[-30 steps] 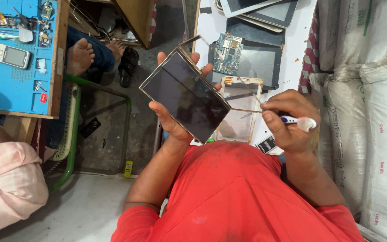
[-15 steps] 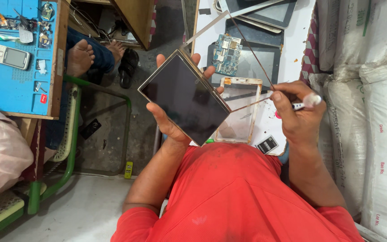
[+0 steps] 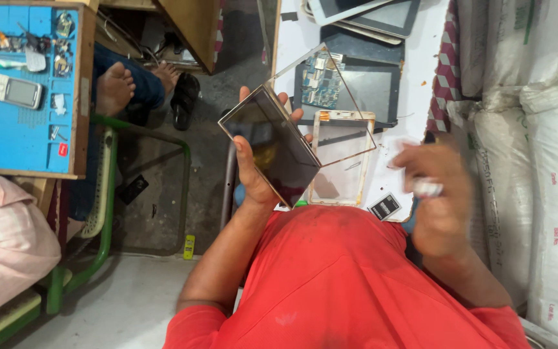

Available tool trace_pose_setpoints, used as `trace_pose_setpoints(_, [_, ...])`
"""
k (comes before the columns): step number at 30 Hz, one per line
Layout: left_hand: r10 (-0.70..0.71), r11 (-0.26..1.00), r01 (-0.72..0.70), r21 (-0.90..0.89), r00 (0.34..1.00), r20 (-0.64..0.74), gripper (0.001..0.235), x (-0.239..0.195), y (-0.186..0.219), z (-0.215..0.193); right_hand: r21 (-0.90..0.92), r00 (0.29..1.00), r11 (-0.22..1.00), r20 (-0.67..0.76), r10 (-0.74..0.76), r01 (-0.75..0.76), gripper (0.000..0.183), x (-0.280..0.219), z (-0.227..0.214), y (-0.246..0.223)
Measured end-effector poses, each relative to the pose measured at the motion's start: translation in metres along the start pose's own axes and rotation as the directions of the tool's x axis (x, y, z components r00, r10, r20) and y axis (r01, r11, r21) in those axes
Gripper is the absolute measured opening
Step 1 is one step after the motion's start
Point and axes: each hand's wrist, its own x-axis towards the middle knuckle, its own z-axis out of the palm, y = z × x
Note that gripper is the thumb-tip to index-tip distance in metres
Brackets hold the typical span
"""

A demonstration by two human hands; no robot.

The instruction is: The person cleans a small circuit board and a tablet screen using a toothbrush. They scrub the components and the screen surface, then place the items back on the table.

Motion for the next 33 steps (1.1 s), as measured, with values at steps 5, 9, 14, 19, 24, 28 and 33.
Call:
trace_pose_setpoints(5, [-0.006,1.000,0.006,0.009,0.997,0.078,0.105,-0.004,-0.003,0.006,-0.320,0.956,0.945,0.292,0.026,0.072,0.036,0.037,0.030,0.004])
trace_pose_setpoints(9, [0.012,0.996,-0.023,0.090,0.993,0.119,0.111,-0.004,-0.005,0.005,-0.457,0.962,0.865,0.257,-0.093,0.206,0.035,0.062,0.052,0.019])
trace_pose_setpoints(14, [0.026,0.992,-0.042,0.119,0.991,0.133,0.113,-0.005,-0.005,0.002,-0.471,0.951,0.828,0.201,-0.235,0.305,0.029,0.082,0.062,0.019])
trace_pose_setpoints(19, [0.107,0.973,-0.127,0.192,0.988,0.109,0.112,0.001,0.000,0.001,-0.505,0.913,0.761,0.258,-0.316,0.407,0.029,0.087,0.072,0.019])
trace_pose_setpoints(24, [0.159,0.977,-0.169,0.134,0.984,0.080,0.109,0.003,0.002,0.002,-0.535,0.913,0.755,0.349,-0.211,0.379,0.039,0.071,0.074,0.019])
trace_pose_setpoints(28, [0.127,0.989,-0.131,0.064,0.990,0.065,0.107,0.002,0.005,0.000,-0.532,0.906,0.778,0.409,-0.111,0.335,0.045,0.062,0.072,0.017])
trace_pose_setpoints(33, [0.150,0.988,-0.150,0.023,0.988,0.030,0.106,0.003,0.006,-0.003,-0.553,0.892,0.759,0.445,-0.081,0.345,0.045,0.050,0.069,0.021])
